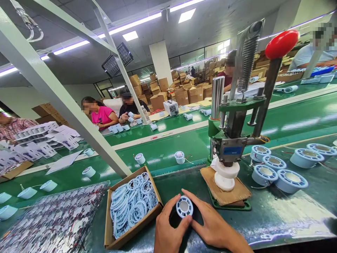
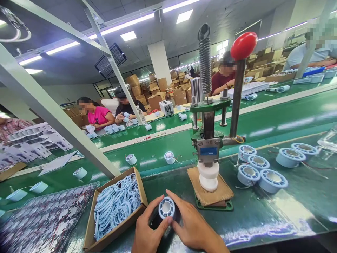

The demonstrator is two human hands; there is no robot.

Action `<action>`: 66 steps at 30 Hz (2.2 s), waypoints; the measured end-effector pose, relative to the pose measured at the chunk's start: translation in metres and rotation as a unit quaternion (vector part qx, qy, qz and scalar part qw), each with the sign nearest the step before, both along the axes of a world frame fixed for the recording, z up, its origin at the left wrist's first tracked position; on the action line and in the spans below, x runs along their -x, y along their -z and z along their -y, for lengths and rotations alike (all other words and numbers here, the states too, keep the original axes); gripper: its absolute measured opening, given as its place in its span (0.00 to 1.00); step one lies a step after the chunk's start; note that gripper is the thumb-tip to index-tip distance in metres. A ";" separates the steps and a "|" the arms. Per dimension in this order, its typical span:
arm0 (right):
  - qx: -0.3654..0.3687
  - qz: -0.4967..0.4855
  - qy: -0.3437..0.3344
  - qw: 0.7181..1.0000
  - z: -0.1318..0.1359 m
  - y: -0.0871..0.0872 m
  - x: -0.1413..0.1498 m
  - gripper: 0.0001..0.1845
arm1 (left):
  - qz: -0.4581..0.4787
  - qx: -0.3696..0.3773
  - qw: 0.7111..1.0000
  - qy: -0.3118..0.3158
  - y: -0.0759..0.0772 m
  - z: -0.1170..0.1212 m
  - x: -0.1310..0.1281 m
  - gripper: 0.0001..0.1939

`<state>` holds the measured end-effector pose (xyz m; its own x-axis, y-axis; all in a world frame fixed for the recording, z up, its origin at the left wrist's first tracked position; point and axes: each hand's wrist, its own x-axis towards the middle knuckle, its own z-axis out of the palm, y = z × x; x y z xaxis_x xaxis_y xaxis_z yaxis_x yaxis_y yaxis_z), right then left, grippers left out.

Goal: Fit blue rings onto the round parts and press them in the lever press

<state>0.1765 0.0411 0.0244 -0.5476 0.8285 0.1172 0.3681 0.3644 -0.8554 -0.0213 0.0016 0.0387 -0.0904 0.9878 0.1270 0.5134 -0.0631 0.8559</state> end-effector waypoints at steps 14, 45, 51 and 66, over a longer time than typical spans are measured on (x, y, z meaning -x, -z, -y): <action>-0.007 0.007 -0.013 1.000 -0.002 0.007 -0.003 0.39 | 0.035 0.043 0.991 0.123 -0.032 -0.011 0.016 0.31; -0.535 -0.130 0.432 0.714 -0.080 -0.353 -0.121 0.16 | 0.154 -0.072 0.982 0.086 -0.042 -0.078 -0.127 0.28; -0.376 -0.069 0.370 0.846 -0.132 -0.367 -0.135 0.18 | 0.117 -0.093 0.982 0.119 -0.046 -0.092 -0.148 0.26; -0.406 -0.094 0.369 0.831 -0.124 -0.359 -0.133 0.15 | 0.005 -0.124 0.990 0.074 -0.038 -0.089 -0.149 0.20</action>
<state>0.3098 0.1655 0.3832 0.1644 0.5371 0.8274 0.6353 0.5840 -0.5053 0.1276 0.0906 0.0765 0.0496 0.9288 0.3672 0.4750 -0.3454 0.8094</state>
